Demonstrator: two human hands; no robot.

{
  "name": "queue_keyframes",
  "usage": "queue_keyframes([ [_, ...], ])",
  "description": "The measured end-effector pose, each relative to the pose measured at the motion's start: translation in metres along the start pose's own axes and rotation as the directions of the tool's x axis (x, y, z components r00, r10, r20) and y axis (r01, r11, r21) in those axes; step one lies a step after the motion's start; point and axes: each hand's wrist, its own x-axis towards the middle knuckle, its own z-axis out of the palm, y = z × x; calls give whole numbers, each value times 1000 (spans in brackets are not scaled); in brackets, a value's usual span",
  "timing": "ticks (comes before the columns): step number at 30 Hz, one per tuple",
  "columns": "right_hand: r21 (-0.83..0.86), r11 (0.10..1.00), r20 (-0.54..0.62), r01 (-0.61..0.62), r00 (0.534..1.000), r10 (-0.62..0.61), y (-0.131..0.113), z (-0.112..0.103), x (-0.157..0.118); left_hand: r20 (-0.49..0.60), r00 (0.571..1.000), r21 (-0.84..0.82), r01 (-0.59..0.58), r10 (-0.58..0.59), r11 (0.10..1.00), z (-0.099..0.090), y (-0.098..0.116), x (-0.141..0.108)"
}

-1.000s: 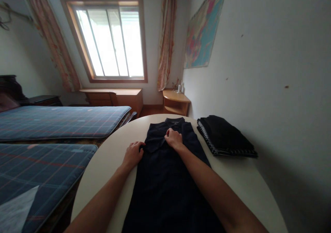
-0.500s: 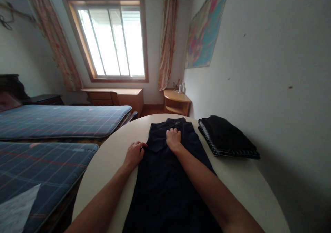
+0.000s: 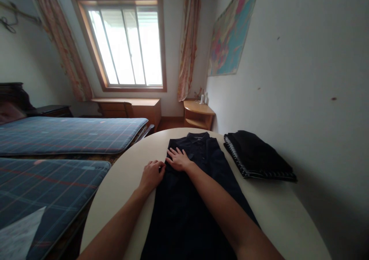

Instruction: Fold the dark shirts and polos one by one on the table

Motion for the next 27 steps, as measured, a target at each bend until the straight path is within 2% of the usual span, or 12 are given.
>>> queue_keyframes([
  [12, -36, 987, -33, -155, 988, 154, 4, -10, 48, 27, 998, -44, 53, -51, 998, -5, 11, -1],
  [19, -17, 970, -96, -241, 966, 238, 2, -10, 59, 62, 992, -23, 111, -110, 993, -7, 14, -1],
  [22, -40, 972, -226, -233, 949, 218, -4, -12, 58, 59, 983, 62, 170, -174, 983, -11, 19, -3],
  [24, -36, 973, -348, -229, 915, 203, -11, -14, 57, 56, 978, 123, 192, -200, 974, -13, 22, -4],
  [25, -20, 972, -378, -233, 902, 209, -16, -16, 56, 56, 977, 146, 197, -207, 969, -14, 23, -5],
  [27, 28, 965, -356, -262, 899, 254, -26, -20, 54, 53, 976, 173, 200, -211, 965, -14, 23, -5],
])
